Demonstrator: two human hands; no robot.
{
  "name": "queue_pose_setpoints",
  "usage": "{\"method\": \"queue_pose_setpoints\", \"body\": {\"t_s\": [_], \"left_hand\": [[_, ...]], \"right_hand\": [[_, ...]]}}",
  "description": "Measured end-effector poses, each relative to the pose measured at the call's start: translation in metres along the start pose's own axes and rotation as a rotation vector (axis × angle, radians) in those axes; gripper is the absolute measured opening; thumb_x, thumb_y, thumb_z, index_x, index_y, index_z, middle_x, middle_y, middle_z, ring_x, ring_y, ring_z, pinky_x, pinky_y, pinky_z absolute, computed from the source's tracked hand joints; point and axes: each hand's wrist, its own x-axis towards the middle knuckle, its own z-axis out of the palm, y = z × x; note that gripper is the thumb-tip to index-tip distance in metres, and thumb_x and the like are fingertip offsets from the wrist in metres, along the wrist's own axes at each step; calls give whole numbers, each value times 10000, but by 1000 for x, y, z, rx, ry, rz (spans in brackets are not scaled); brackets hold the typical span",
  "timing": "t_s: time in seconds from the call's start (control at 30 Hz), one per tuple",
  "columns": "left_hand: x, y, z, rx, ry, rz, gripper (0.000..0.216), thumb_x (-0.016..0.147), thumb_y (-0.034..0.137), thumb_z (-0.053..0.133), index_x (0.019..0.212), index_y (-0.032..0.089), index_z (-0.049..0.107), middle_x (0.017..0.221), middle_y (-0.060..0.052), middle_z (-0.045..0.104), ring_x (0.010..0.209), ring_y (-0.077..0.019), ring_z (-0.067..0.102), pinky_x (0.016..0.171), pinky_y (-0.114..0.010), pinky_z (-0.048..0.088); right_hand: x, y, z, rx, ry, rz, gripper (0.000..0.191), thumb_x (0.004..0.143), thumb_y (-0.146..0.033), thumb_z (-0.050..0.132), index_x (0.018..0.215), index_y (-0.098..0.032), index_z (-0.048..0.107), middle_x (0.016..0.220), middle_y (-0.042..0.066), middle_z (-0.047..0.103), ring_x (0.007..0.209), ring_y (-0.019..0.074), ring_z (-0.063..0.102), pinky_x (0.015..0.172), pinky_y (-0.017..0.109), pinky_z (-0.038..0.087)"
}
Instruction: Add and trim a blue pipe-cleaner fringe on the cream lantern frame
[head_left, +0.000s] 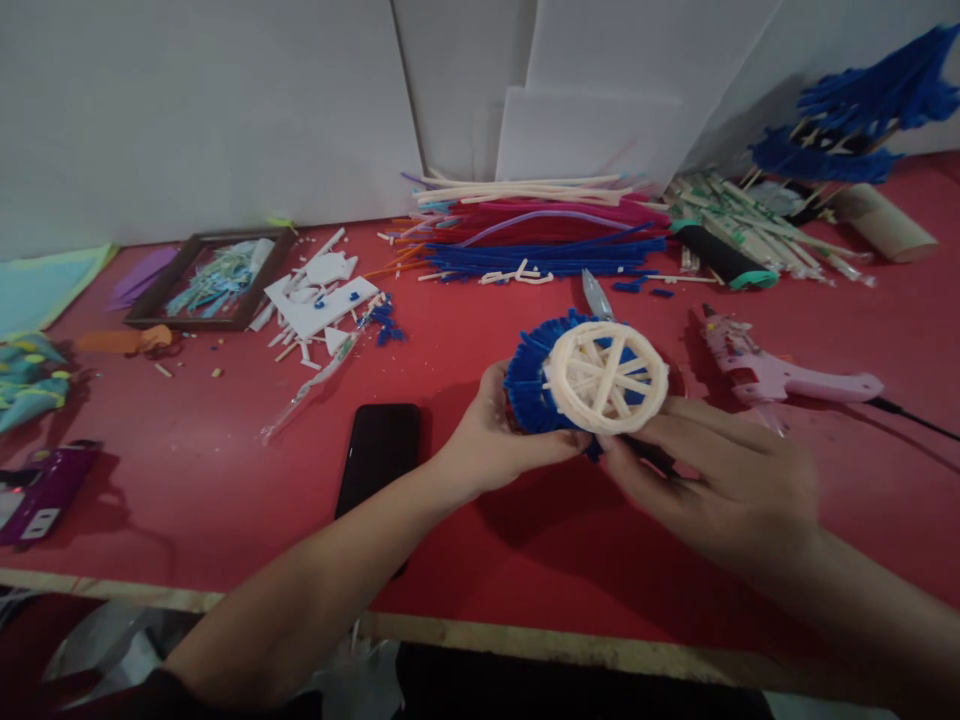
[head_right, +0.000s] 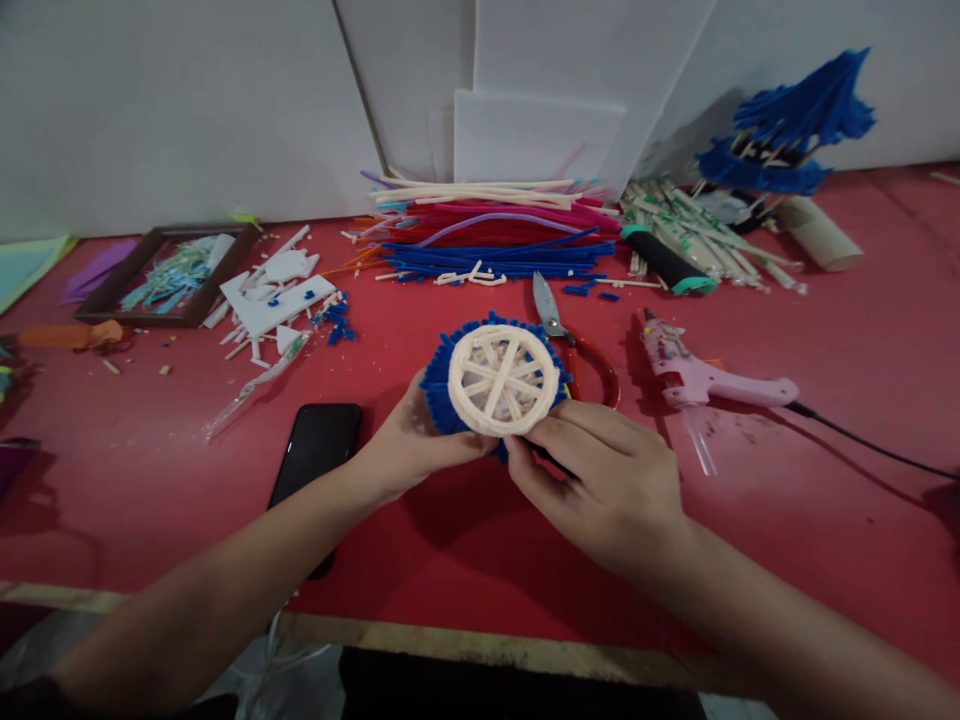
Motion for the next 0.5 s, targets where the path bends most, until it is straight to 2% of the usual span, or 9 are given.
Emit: {"method": "queue_pose_setpoints", "body": {"t_s": [0.2,0.33,0.5], "left_hand": [[2,-4,-5,6,-7,15,718,516,280,1012,1072,227,560,1121,-54,762,1138,-277,710,1052,-490,536],[3,-6,-4,-22,29,39,730,524,285,1008,1099,220,561,1162,-67,753,1189,-284,692,1072,-475,525],[2,-3,1,-96,104,28,721,496,222,998,1058,212,547,1081,-38,744,1126,-262,704,1075,-471,519]], "right_hand": [[-2,-2,1,-19,-32,24,210,971,-124,598,837,-256,691,703,-1,739,617,168,715,579,303,597],[0,-4,7,-21,-17,65,172,975,-147,603,854,-244,675,727,3,741,607,156,704,501,282,529],[4,-5,12,-65,-4,60,144,968,-166,620,859,-227,691,746,22,756,623,159,714,474,276,489]]}}
